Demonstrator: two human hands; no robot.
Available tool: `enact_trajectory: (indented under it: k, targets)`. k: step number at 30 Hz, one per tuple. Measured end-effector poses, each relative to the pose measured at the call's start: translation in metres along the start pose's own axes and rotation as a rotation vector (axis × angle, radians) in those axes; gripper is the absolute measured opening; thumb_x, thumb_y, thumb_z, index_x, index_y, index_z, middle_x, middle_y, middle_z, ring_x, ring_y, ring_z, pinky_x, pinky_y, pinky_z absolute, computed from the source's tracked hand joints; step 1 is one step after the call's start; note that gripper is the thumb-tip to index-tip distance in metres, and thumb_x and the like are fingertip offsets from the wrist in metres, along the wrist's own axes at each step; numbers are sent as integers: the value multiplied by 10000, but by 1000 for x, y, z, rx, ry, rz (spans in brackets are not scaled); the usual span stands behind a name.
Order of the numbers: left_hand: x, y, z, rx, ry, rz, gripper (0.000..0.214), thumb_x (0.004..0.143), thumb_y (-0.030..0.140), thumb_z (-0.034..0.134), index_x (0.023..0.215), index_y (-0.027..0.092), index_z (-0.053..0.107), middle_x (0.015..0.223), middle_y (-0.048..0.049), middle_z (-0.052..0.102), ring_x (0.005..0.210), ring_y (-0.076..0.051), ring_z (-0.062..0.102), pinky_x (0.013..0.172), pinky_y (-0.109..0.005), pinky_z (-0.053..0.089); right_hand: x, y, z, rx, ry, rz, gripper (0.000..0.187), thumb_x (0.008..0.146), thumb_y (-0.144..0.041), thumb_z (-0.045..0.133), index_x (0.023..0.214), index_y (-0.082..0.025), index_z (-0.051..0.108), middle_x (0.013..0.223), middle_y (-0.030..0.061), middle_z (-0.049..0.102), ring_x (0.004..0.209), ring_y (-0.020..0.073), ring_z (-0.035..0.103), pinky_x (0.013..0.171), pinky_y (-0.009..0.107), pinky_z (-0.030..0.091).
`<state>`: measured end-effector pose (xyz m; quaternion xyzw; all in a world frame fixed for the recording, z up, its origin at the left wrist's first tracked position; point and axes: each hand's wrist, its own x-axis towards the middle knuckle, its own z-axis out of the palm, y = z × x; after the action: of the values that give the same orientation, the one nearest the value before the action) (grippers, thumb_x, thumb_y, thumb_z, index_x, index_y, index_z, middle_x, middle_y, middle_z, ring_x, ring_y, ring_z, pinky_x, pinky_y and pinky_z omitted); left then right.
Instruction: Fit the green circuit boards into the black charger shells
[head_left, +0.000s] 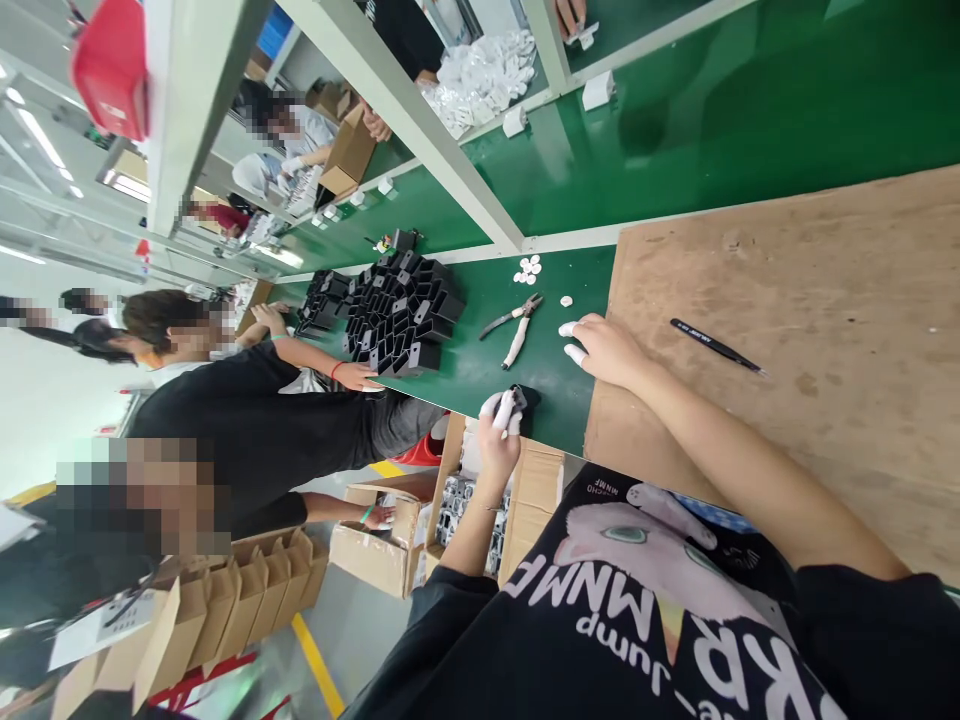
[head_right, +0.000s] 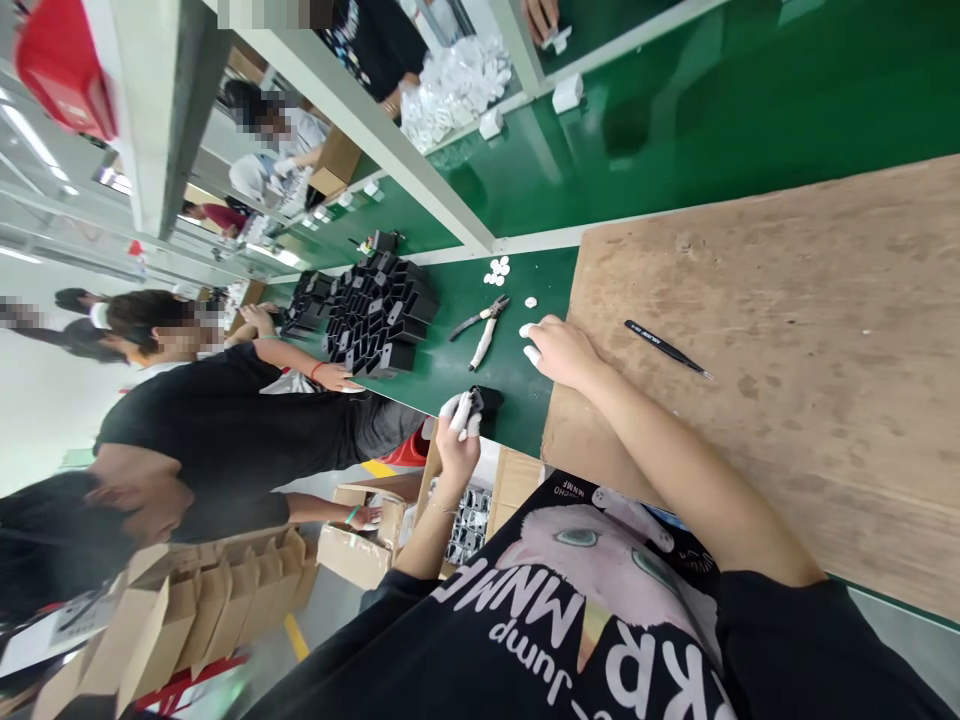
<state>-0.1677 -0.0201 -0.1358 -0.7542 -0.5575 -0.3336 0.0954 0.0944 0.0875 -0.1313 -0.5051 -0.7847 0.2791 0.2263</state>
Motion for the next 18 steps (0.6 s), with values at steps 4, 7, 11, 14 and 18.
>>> enact_trajectory:
  k: [4,7,11,14,18]
  targets:
    - [-1,2,-3,-23,-14,-96,348,971,328,434,1241,207,618,1197,-137,641,1164,-222,626,964,-394,541,0,-1,0,31,7,36,363,934,-282,505,1268,-183,607,1199,137,635,1152,282,590,954,400,490]
    - [-4,4,0,-59,-60,-122,353,956,381,457,1200,211,648,1165,-133,654,1132,-232,639,964,-406,541,0,-2,0,50,16,68,368,937,-292,497,1272,-191,610,1234,141,617,1113,286,611,957,408,488]
    - [-8,6,5,-15,7,-164,367,976,365,407,1223,211,630,1176,-135,649,1142,-223,632,983,-412,529,0,-3,0,71,11,85,360,923,-293,520,1255,-200,625,1224,138,623,1080,303,626,941,433,498]
    - [-9,7,5,-15,-1,-145,347,955,404,456,1146,208,668,1120,-124,671,1087,-219,655,953,-396,544,1,-3,1,97,24,97,352,925,-288,521,1248,-198,626,1236,132,623,1100,299,620,952,426,498]
    - [-10,10,4,-126,35,-295,367,933,445,480,1120,199,678,1201,-146,644,1171,-242,615,1008,-438,512,1,-1,2,136,33,100,333,914,-277,537,1220,-195,641,1231,135,629,1117,304,615,970,439,489]
